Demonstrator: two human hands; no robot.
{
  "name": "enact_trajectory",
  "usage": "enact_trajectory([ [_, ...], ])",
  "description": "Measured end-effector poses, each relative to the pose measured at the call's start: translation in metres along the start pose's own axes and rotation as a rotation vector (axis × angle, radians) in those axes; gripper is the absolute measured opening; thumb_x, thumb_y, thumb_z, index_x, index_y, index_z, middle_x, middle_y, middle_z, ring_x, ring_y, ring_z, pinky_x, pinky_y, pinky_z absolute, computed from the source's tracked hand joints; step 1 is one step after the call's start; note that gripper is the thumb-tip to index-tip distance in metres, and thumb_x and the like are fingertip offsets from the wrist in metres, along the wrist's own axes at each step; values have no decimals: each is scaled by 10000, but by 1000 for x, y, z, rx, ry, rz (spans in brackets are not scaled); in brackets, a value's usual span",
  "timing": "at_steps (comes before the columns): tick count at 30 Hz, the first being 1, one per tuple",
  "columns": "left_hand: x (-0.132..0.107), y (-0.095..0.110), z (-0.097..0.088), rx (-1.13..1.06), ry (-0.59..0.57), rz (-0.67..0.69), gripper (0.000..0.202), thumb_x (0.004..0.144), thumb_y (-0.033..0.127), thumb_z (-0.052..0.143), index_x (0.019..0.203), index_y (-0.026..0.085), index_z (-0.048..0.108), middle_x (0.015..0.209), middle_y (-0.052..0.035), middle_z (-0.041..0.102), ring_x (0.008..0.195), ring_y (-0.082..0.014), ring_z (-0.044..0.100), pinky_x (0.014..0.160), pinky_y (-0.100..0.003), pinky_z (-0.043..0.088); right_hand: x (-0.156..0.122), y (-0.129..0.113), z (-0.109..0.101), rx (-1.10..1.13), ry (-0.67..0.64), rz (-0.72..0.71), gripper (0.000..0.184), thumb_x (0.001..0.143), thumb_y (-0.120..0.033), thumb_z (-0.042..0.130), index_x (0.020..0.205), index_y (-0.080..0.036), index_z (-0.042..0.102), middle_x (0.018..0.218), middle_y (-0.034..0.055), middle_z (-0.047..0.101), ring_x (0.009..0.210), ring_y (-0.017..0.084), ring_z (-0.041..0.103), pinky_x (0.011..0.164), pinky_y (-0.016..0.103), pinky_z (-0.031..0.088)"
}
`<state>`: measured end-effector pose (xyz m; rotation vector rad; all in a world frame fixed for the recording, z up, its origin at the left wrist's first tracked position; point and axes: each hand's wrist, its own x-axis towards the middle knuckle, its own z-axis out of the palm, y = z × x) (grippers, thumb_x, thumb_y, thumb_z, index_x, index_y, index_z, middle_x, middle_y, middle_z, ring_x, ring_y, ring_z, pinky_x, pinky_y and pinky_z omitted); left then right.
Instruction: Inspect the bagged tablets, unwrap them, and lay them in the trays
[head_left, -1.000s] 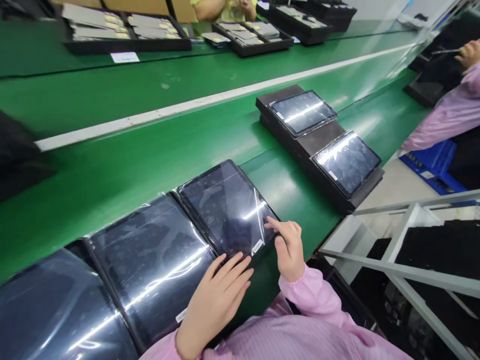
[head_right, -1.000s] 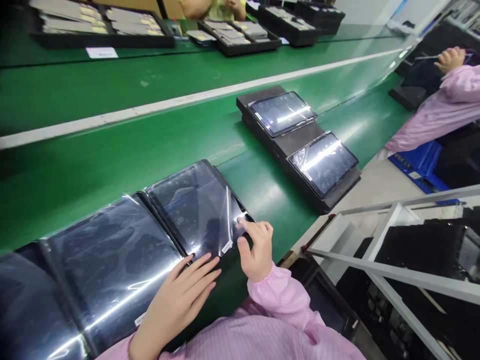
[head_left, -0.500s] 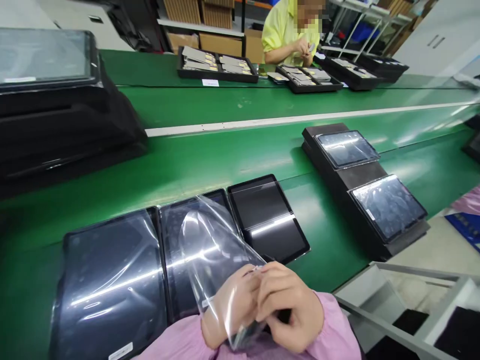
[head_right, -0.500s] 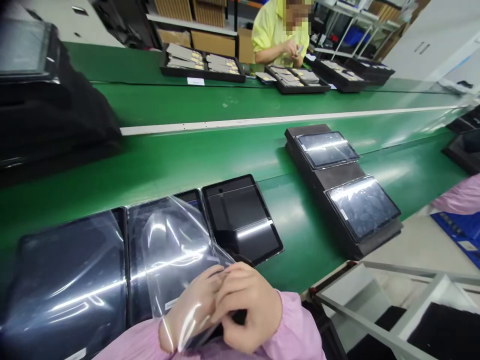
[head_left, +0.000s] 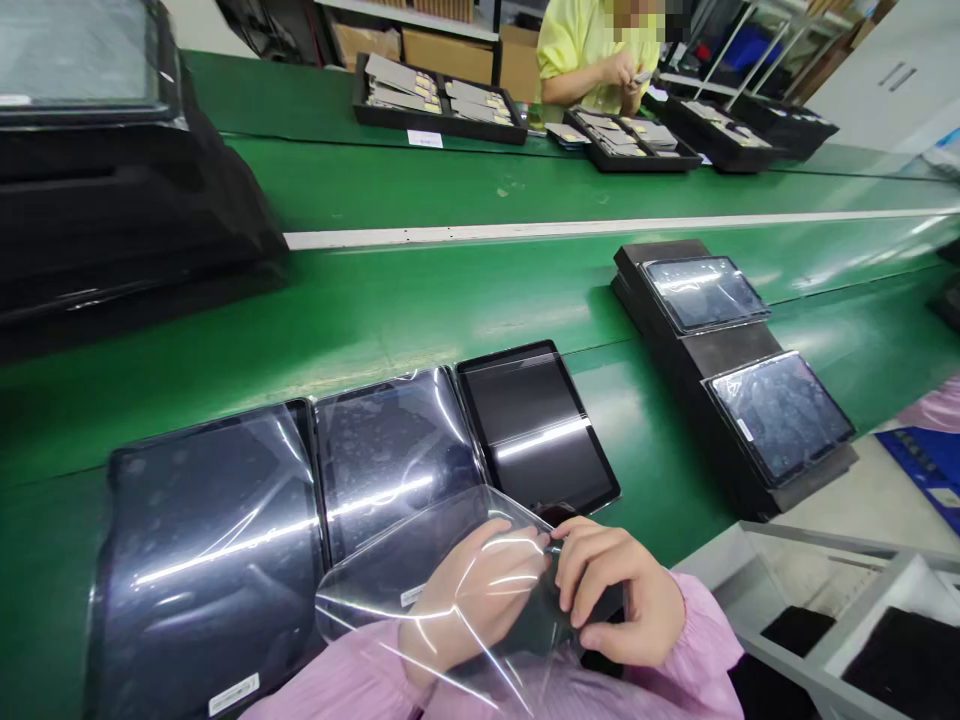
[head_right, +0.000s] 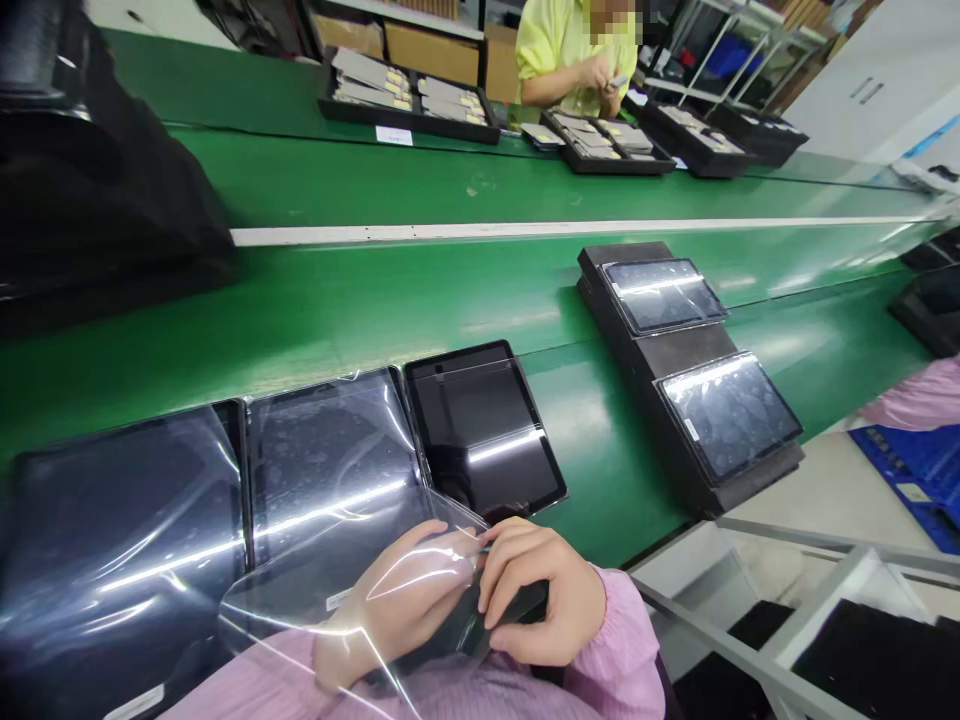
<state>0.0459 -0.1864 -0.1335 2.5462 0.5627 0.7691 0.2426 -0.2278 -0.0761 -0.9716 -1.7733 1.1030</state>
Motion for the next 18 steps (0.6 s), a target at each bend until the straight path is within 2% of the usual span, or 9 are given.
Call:
enact_trajectory([
  [2, -2, -1, 2, -50, 115, 23, 299, 1020, 179, 398, 974, 229, 690, 972, 22, 798, 930, -96, 725, 993, -250, 477, 0, 4, 4, -25, 70, -41, 339, 914, -437, 629, 644, -232, 636, 637, 4, 736, 603, 137, 707, 879, 356, 571],
  [3, -4, -2, 2, -63, 134, 30, 294, 1021, 182, 408, 999, 222, 699, 997, 11, 801, 954, -105, 728, 1021, -262, 473, -1, 8, 6, -82, 159, -49, 352, 907, -453, 640, 631, -235, 632, 606, -14, 721, 562, 130, 693, 836, 341, 584],
  [6, -6, -2, 2, -80, 63, 25, 279, 1010, 180, 445, 1068, 214, 715, 1061, -11, 802, 1014, -132, 733, 1069, -305, 479, -5, 25, 12, -342, 603, 22, 355, 920, -417, 634, 613, -242, 607, 534, -48, 654, 493, 129, 634, 734, 334, 590],
  [8, -7, -2, 1, -86, 38, 4, 272, 1001, 178, 467, 1094, 220, 719, 1073, -9, 802, 1013, -146, 742, 1083, -338, 487, -9, 39, 13, -489, 882, 146, 252, 951, -339, 590, 725, -238, 637, 633, -12, 677, 589, 162, 647, 731, 363, 572],
  [10, -7, -2, 0, -85, 42, -6, 263, 1000, 183, 476, 1081, 225, 723, 1068, -1, 804, 997, -157, 752, 1088, -363, 492, -12, 52, 12, -596, 1034, 279, 135, 945, -316, 583, 972, -215, 669, 872, 65, 726, 798, 217, 676, 798, 416, 551],
  [12, -6, -2, -1, -78, 43, 6, 267, 1007, 185, 461, 1064, 218, 720, 1066, 2, 806, 987, -162, 757, 1091, -379, 490, -12, 62, 10, -687, 1078, 396, 357, 904, -391, 613, 1198, -190, 628, 1105, 135, 704, 1001, 276, 653, 886, 479, 522],
  [13, -5, -3, -2, -75, 33, 20, 272, 1012, 187, 452, 1061, 215, 718, 1062, 4, 806, 981, -159, 758, 1095, -382, 486, -11, 66, 9, -718, 1059, 446, 448, 884, -440, 618, 1249, -180, 612, 1174, 155, 683, 1075, 300, 630, 931, 507, 501],
  [15, -3, -2, -2, -42, 18, 23, 287, 1017, 191, 435, 1048, 221, 720, 1081, -2, 803, 992, -160, 755, 1093, -392, 484, -7, 70, 8, -751, 974, 531, 526, 859, -526, 598, 1236, -160, 631, 1188, 174, 677, 1120, 329, 609, 976, 529, 476],
  [18, 0, 0, 2, 181, 73, -166, 308, 1008, 235, 436, 1120, 196, 721, 1249, -107, 740, 1125, -253, 713, 1056, -474, 495, 3, 71, 7, -769, 838, 640, 555, 848, -577, 570, 1162, -129, 668, 1096, 191, 705, 1068, 348, 627, 964, 522, 481],
])
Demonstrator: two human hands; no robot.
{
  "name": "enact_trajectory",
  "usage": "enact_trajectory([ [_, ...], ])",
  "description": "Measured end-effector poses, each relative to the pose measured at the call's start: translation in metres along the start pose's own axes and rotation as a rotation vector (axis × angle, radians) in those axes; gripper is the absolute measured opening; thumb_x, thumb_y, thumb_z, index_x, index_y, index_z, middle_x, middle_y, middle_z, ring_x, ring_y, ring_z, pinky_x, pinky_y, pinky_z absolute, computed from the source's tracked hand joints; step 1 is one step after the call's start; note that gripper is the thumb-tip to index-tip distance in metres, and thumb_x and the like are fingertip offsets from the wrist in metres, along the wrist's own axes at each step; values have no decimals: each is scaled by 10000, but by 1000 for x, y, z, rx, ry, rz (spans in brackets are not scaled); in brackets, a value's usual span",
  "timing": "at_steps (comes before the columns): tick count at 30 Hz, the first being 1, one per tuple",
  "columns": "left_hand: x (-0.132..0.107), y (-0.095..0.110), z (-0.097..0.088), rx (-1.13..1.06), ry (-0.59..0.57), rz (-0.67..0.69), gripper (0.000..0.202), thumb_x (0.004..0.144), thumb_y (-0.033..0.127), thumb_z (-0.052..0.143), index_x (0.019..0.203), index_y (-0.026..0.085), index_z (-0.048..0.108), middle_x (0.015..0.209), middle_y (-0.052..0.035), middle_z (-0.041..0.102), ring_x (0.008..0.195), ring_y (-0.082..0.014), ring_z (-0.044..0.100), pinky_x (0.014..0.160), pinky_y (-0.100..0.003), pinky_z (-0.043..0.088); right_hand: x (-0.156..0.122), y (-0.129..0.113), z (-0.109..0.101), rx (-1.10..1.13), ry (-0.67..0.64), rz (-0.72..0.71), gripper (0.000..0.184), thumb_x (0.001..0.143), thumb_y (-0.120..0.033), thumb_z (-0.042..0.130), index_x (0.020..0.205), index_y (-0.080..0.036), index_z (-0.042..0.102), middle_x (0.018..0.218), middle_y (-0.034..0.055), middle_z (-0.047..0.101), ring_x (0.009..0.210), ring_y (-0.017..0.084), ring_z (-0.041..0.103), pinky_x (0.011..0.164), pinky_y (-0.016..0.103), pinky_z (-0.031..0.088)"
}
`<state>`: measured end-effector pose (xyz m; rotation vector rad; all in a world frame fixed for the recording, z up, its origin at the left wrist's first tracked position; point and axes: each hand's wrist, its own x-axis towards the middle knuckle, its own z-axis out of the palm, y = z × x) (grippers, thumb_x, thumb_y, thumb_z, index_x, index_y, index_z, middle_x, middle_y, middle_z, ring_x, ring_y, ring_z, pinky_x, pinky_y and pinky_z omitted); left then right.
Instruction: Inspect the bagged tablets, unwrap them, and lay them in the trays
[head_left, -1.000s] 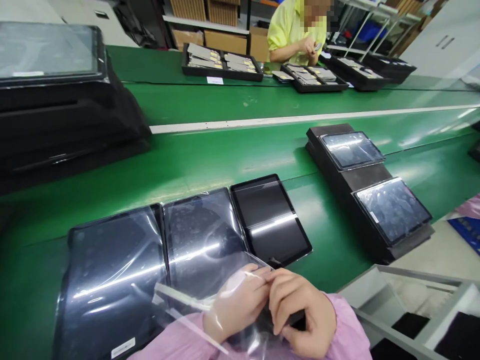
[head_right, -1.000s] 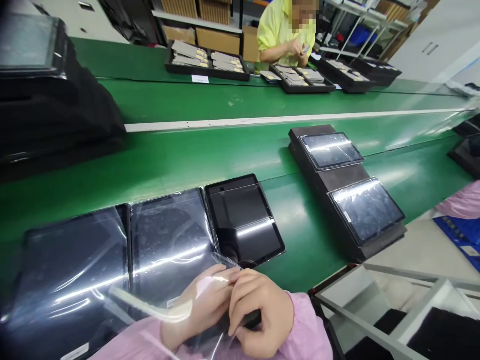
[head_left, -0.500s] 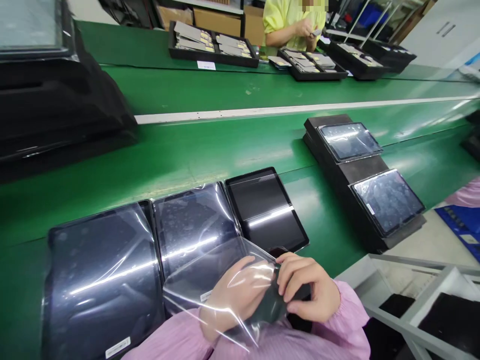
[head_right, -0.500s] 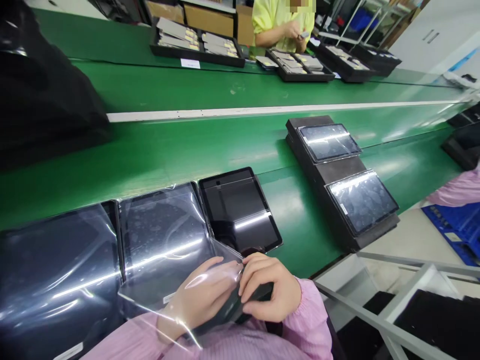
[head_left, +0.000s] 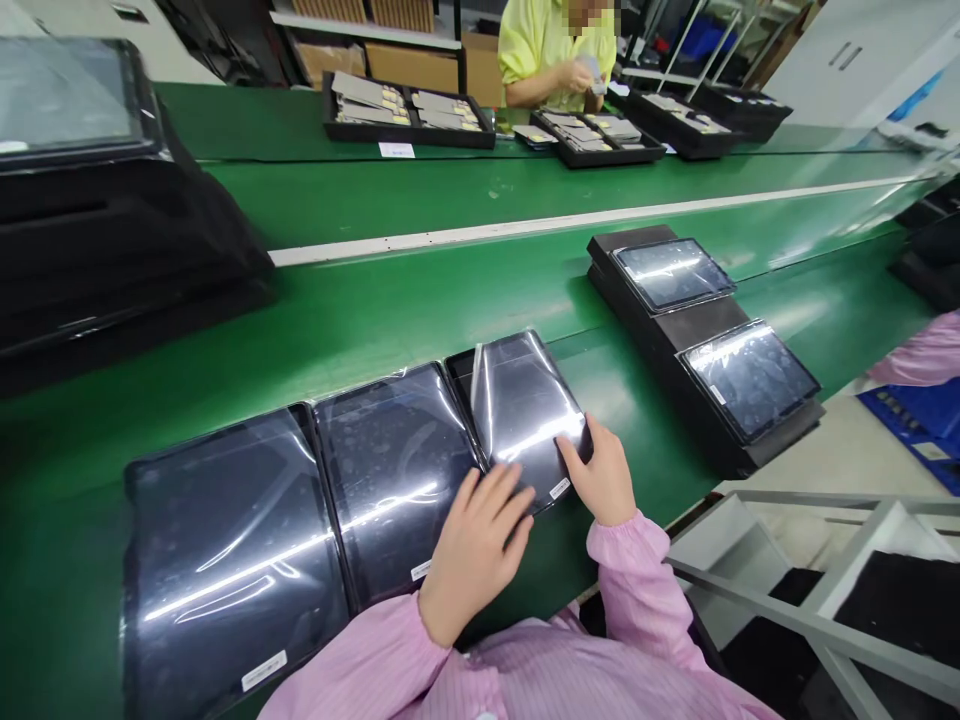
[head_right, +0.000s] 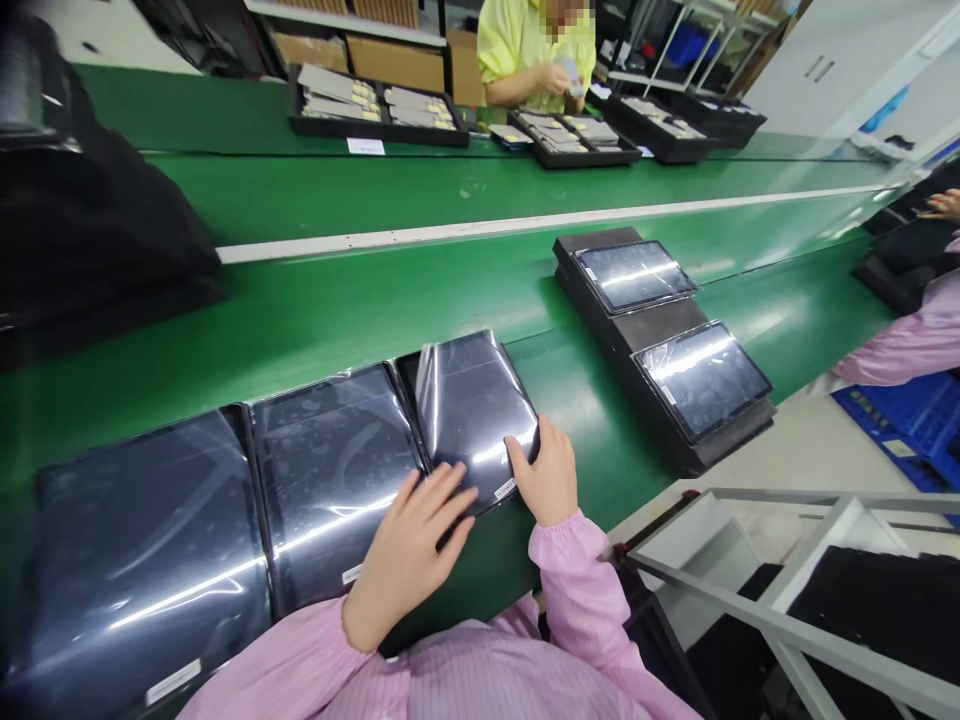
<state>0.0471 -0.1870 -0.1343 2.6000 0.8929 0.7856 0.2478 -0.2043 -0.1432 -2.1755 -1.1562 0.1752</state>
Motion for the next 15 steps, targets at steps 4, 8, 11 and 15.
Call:
enact_trajectory([
  [4, 3, 7, 9, 257, 32, -183, 443, 997, 335, 435, 1305, 97, 647, 1389, -224, 629, 1286, -374, 605, 1038, -551, 481, 6, -14, 1, -86, -83, 64, 467, 849, -519, 585, 1086, -128, 683, 1029, 191, 725, 1027, 360, 635, 927, 485, 487],
  [8, 4, 8, 16, 286, 12, -161, 487, 1009, 353, 394, 1345, 85, 624, 1409, -224, 612, 1305, -351, 597, 1059, -520, 484, 6, -24, -3, -101, -106, 137, 426, 824, -446, 615, 1100, -128, 677, 1103, 204, 723, 1034, 360, 662, 888, 441, 496],
  [11, 4, 7, 18, 266, 0, -160, 487, 1003, 345, 409, 1356, 78, 613, 1426, -233, 594, 1328, -355, 578, 1078, -542, 480, 8, -25, -7, -56, -98, 184, 386, 802, -447, 615, 1045, -158, 697, 1051, 170, 745, 986, 340, 689, 849, 413, 505],
  [15, 6, 6, 17, 169, -53, -221, 491, 970, 322, 480, 1383, 77, 583, 1471, -240, 548, 1377, -357, 530, 1124, -591, 441, 16, -26, -18, 73, -67, 221, 347, 728, -483, 631, 893, -188, 709, 912, 141, 761, 893, 326, 703, 782, 402, 519],
])
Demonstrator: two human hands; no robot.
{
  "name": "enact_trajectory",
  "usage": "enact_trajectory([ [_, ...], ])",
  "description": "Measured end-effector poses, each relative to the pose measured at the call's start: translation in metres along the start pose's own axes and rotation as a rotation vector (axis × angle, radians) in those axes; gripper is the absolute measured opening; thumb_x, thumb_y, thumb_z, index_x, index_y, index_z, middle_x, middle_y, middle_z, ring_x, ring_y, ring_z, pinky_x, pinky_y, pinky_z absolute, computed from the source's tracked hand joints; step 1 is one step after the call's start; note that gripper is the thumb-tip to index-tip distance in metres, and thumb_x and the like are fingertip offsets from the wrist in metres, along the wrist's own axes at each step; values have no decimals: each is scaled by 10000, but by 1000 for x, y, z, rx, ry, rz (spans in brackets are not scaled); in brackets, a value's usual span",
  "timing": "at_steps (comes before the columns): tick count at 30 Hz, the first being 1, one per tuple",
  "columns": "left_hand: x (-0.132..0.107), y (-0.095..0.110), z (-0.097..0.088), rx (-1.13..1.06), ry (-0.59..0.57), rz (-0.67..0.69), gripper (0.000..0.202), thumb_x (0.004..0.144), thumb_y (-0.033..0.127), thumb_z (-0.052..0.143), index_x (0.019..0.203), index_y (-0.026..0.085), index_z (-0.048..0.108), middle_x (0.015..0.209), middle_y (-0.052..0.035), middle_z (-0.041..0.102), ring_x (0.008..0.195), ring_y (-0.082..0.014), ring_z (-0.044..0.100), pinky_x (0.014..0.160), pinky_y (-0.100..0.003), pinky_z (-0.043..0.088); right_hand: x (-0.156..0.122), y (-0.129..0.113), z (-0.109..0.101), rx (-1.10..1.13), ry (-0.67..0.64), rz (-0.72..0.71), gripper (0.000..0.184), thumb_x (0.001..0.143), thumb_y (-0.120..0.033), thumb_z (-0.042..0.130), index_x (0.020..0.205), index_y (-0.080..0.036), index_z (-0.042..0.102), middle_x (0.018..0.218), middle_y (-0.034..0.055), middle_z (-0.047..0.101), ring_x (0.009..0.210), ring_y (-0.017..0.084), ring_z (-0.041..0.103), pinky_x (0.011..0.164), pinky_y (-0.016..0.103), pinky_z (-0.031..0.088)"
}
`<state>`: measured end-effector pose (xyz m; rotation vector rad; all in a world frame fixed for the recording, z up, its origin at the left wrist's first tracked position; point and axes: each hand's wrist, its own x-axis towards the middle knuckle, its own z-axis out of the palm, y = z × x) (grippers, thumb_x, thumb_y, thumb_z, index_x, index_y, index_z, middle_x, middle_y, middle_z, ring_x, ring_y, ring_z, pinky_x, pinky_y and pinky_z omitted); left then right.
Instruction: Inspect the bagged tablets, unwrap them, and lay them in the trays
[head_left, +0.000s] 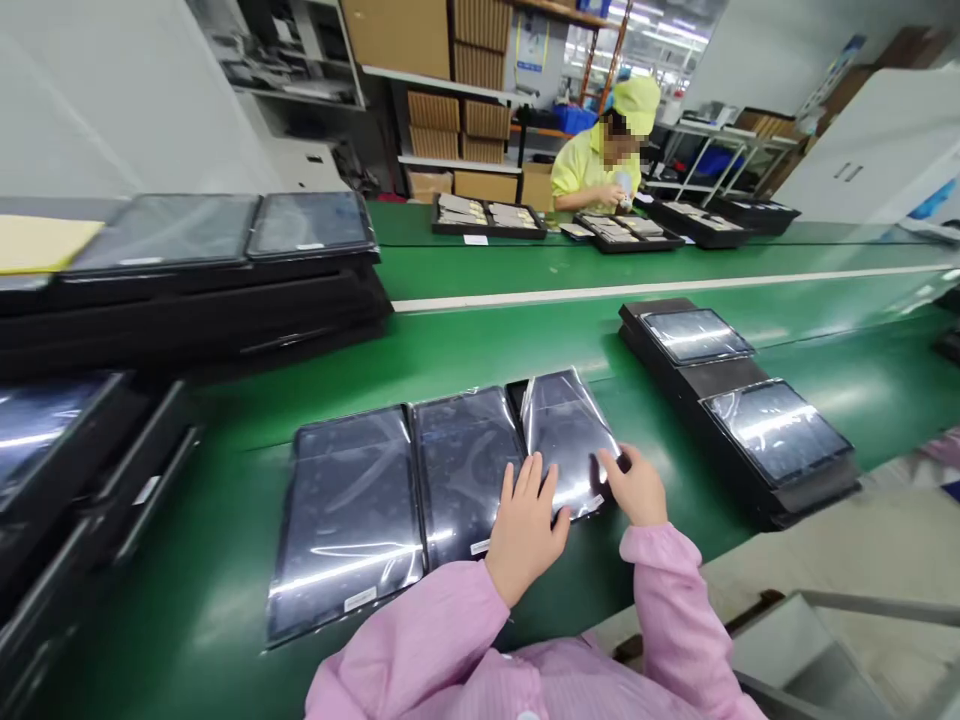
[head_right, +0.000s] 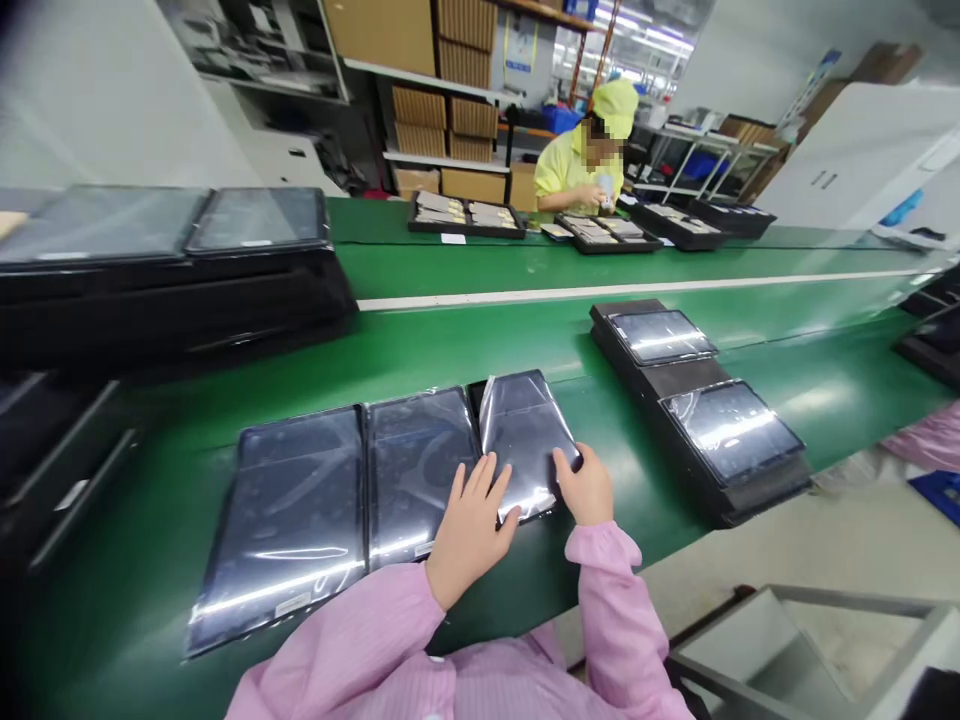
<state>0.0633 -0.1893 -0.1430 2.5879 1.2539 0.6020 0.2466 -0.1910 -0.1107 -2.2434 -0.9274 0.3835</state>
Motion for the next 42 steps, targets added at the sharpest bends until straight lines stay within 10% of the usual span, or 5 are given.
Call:
enact_trajectory([
  [10, 5, -27, -62, -277, -205, -268, 620, 883, 341, 576, 1435, 65, 522, 1519, -220, 501, 1433, -309, 471, 1181, -464, 410, -3, -43, -47, 477, 80, -106, 578, 530, -574, 775, 908, -143, 699, 530, -15, 618, 435, 107, 425, 446, 252, 364],
  [15, -67, -109, -117, 122, 216, -647, 594, 900, 420, 502, 1356, 47, 577, 1435, -270, 573, 1332, -394, 559, 1075, -531, 480, -17, -42, -46, 615, 189, -52, 826, 541, -499, 799, 1243, -86, 661, 604, -29, 639, 472, 97, 469, 488, 240, 439],
  [21, -147, -130, -119, -23, 150, -1034, 622, 893, 507, 417, 1269, 64, 639, 1158, -231, 701, 1086, -376, 677, 911, -485, 551, -23, -32, 7, 693, -43, 33, 764, 488, -538, 811, 1120, -115, 737, 668, 50, 712, 597, 229, 671, 538, 341, 577],
  [31, -121, -164, -115, -626, 419, -1124, 472, 636, 513, 576, 965, 179, 625, 1027, -144, 687, 982, -323, 672, 952, -495, 524, -32, -30, 64, 582, -183, -55, 665, 569, -629, 721, 1020, -142, 762, 814, 93, 782, 818, 269, 747, 705, 359, 617],
  [42, -102, -128, -194, -1161, 626, -1141, 609, 415, 498, 841, 894, 216, 592, 855, -50, 779, 786, -271, 738, 655, -338, 576, -56, -41, 45, 289, -255, -221, 358, 559, -503, 742, 779, -222, 733, 594, 14, 646, 594, 255, 612, 720, 464, 522],
])
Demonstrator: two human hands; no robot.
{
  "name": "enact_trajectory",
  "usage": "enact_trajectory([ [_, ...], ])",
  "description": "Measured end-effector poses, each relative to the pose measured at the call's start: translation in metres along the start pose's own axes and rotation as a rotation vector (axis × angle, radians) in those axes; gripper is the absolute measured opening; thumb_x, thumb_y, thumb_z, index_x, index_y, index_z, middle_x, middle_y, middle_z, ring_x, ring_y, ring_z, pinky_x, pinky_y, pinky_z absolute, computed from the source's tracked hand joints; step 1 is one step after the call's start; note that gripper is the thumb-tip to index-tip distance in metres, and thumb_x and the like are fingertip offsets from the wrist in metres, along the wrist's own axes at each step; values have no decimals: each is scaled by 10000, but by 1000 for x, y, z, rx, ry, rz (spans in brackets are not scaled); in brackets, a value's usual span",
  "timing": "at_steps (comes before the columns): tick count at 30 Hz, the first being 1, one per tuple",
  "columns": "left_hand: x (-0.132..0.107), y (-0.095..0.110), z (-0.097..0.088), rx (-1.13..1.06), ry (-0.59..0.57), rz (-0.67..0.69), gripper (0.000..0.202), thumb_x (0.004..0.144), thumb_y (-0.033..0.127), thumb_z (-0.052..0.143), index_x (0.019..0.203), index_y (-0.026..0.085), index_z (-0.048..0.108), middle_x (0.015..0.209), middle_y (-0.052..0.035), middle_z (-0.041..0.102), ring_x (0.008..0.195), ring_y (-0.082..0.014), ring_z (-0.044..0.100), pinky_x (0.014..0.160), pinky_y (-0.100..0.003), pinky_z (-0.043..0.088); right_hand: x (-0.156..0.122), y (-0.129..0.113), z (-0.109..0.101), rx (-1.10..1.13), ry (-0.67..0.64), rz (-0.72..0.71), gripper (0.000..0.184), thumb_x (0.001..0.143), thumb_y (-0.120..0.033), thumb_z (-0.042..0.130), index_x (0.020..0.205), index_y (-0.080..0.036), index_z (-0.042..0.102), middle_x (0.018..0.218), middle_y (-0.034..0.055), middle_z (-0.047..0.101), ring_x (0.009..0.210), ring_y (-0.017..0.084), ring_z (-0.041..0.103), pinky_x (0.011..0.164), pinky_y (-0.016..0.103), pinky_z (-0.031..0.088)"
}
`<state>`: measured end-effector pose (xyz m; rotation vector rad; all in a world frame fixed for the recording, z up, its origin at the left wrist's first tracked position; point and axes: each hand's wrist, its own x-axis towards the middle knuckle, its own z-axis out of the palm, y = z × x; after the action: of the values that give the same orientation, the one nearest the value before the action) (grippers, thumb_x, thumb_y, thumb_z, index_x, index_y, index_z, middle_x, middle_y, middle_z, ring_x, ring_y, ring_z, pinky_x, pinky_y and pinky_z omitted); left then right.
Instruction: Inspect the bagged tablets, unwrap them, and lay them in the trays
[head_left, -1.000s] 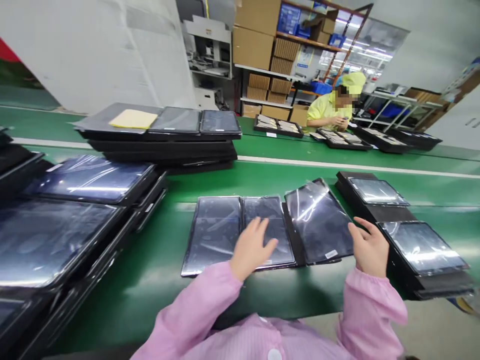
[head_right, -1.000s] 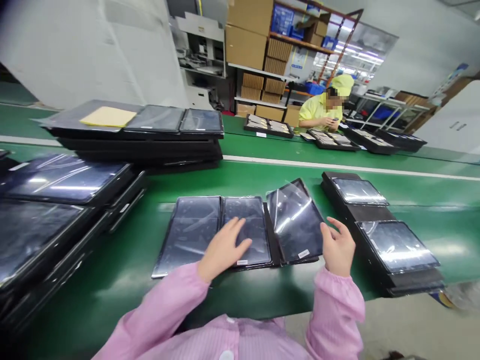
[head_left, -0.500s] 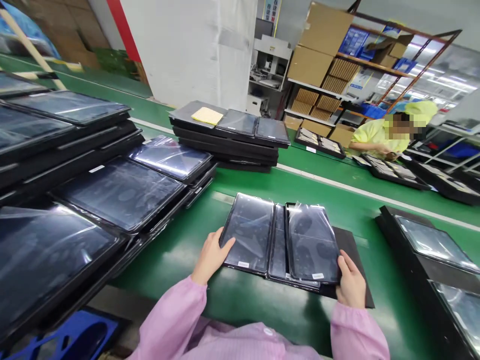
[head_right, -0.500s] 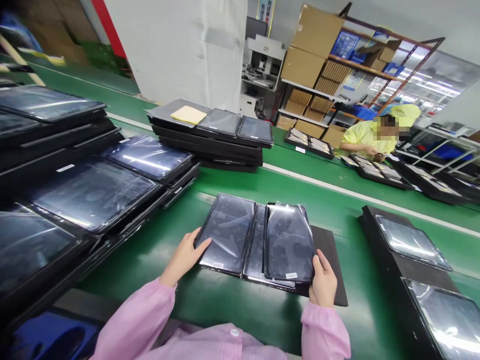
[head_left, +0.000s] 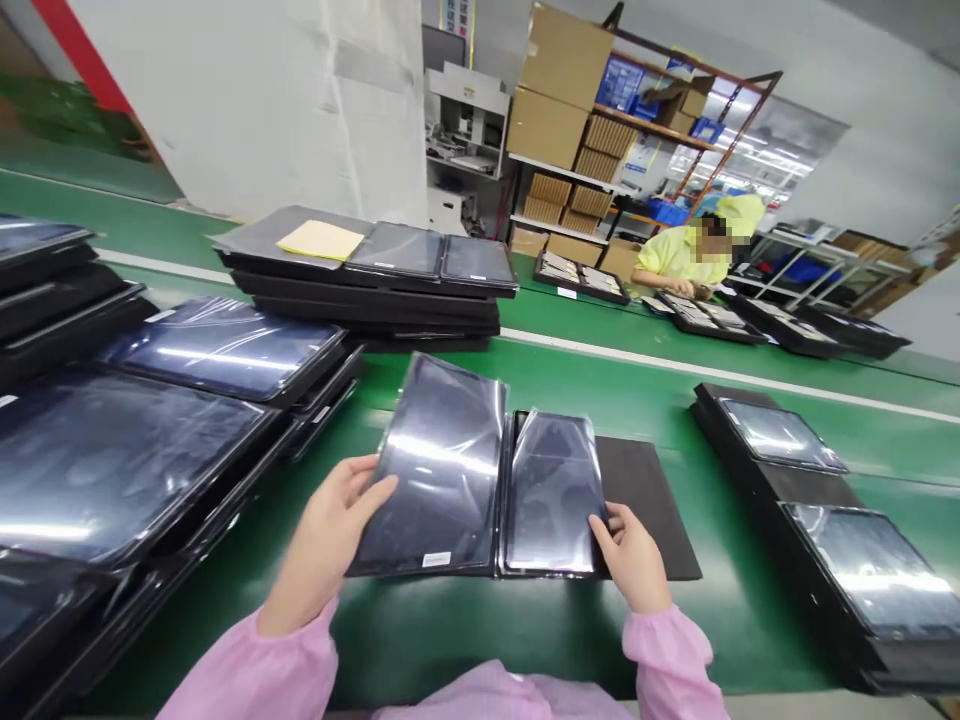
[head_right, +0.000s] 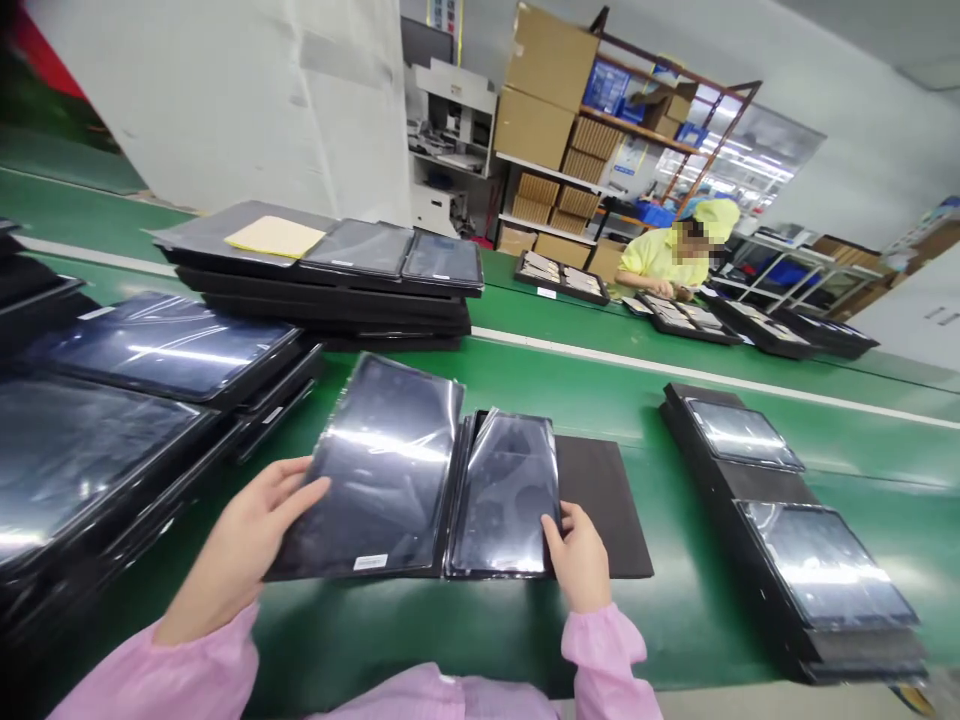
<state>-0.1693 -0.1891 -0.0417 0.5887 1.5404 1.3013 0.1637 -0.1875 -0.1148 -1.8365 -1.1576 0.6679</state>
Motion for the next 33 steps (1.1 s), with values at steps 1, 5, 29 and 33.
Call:
enact_trajectory([
  [1, -1, 4, 1, -33, 10, -2, 626, 403, 483, 855, 908, 219, 595, 866, -47, 780, 800, -276, 743, 647, -334, 580, -1, -3, -1, 0, -13, -16, 346, 546, -504, 759, 752, -227, 731, 599, 17, 637, 624, 264, 614, 754, 478, 521],
  [5, -10, -2, 23, -118, -55, -22, 672, 423, 495, 868, 965, 218, 582, 921, -56, 781, 848, -291, 750, 656, -339, 591, 5, -16, -3, 71, -44, -62, 527, 515, -619, 804, 841, -208, 765, 891, 115, 722, 887, 318, 653, 925, 512, 503],
  [29, 25, -57, 81, 924, -436, 515, 420, 841, 457, 511, 1078, 157, 684, 1115, -152, 696, 1070, -306, 677, 1000, -450, 521, 32, -27, 11, -345, -186, -45, 239, 833, -441, 635, 835, -222, 732, 538, 30, 606, 681, 292, 687, 665, 343, 467],
  [33, 25, -52, 97, 1046, -513, 401, 464, 864, 506, 466, 1045, 139, 687, 1103, -193, 677, 1058, -323, 691, 995, -461, 525, 29, -29, 20, -436, -136, -80, 277, 850, -452, 631, 689, -226, 643, 769, 102, 694, 841, 310, 708, 719, 346, 480],
])
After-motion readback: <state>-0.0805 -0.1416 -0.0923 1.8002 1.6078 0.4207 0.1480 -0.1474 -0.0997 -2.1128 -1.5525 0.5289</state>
